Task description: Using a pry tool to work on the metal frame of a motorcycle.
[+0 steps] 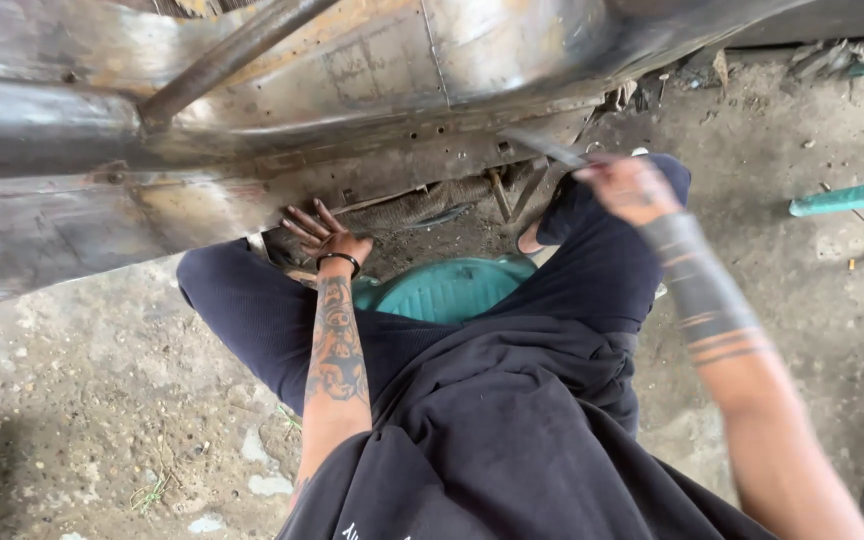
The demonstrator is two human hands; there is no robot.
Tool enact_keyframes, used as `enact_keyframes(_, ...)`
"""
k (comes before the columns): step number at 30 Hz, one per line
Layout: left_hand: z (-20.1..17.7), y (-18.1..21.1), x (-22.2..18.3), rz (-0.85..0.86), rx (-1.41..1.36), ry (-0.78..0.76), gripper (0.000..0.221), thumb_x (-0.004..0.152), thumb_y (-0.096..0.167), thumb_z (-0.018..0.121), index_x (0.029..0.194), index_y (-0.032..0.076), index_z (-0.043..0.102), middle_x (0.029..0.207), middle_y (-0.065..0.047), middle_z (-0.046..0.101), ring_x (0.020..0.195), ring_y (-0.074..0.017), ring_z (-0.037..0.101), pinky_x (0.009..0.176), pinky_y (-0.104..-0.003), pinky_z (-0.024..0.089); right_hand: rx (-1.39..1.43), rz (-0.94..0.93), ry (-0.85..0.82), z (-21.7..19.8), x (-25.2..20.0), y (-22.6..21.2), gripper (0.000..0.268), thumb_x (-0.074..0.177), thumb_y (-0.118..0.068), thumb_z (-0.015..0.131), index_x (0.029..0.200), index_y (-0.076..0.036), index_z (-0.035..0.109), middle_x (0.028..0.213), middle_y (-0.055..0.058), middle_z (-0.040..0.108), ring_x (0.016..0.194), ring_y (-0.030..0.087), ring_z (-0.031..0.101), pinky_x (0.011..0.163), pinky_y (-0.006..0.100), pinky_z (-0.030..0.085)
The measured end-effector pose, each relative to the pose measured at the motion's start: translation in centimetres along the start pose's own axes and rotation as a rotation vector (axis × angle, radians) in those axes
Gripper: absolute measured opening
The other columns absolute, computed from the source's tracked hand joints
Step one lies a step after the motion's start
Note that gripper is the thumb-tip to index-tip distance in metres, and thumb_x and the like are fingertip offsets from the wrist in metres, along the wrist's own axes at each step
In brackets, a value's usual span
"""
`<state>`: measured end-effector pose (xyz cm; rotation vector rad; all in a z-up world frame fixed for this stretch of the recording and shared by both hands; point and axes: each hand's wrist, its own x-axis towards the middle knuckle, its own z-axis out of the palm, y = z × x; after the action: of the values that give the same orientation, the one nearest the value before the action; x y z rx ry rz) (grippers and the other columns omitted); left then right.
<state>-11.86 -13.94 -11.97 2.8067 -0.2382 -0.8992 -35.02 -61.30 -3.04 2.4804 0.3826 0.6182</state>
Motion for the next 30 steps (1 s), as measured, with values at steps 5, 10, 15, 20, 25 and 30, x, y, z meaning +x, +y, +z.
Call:
enact_keyframes(5,0.0,0.7,0.7,-0.083,0.058,0.019,0.135,0.085,0.07,0.068,0.161,0.01,-0.026,0.158,-0.031,-0.037,0.143,-0.0537,-0.035,0.119,-0.07,0.005,0.677,0.801,-0.658,-4.3,-7.1,11.0,0.019,0.112,-0.045,0.067,0.13,-0.041,0.067,0.105,-0.007,0.073,0.093,0.03,0.072,0.084,0.044,0.059)
enact_keyframes(10,-0.3,1.0,0.5,-0.075,0.068,0.017,0.128,0.089,0.056,0.069,0.161,0.009,-0.027,0.156,-0.033,-0.037,0.142,-0.0579,-0.032,0.117,-0.072,0.009,0.623,0.655,-0.428,-5.7,1.4,1.7,0.02,0.108,-0.034,0.068,0.096,-0.018,0.071,0.072,0.006,0.069,0.067,0.029,0.07,0.062,0.04,0.057)
enact_keyframes(15,-0.6,0.5,0.1,-0.055,0.031,0.044,0.123,0.091,0.044,0.068,0.161,0.014,-0.029,0.156,-0.03,-0.04,0.141,-0.0558,-0.037,0.115,-0.074,0.007,0.454,0.662,0.193,3.7,8.2,-12.0,0.034,0.093,-0.057,0.076,0.105,-0.025,0.075,0.085,-0.004,0.069,0.073,0.017,0.069,0.064,0.031,0.056)
enact_keyframes(20,0.0,-0.6,0.5,-0.005,0.037,0.058,0.125,0.09,0.071,0.058,0.162,0.013,-0.026,0.158,-0.03,-0.036,0.143,-0.0558,-0.032,0.117,-0.072,0.01,0.975,0.55,-0.121,0.3,12.1,-12.4,0.036,0.095,-0.046,0.074,0.114,-0.016,0.073,0.082,0.007,0.075,0.075,0.029,0.075,0.067,0.042,0.062)
enact_keyframes(25,-0.9,0.3,-0.5,0.006,0.077,0.041,0.121,0.093,0.053,0.065,0.161,0.008,-0.025,0.157,-0.033,-0.035,0.141,-0.0586,-0.032,0.117,-0.071,0.013,0.477,0.587,-0.25,-2.6,5.1,-1.4,0.03,0.107,-0.043,0.058,0.107,-0.016,0.069,0.073,0.003,0.061,0.062,0.019,0.066,0.064,0.033,0.059)
enact_keyframes(30,-2.7,2.7,-0.2,-0.18,0.147,-0.114,0.12,0.085,0.035,0.063,0.162,0.006,-0.023,0.148,-0.03,-0.047,0.137,-0.0519,-0.042,0.12,-0.069,0.009,0.81,0.857,-0.971,-8.4,1.6,9.5,0.044,0.113,-0.045,0.045,0.14,-0.014,0.063,0.101,0.019,0.076,0.074,0.035,0.072,0.07,0.048,0.06)
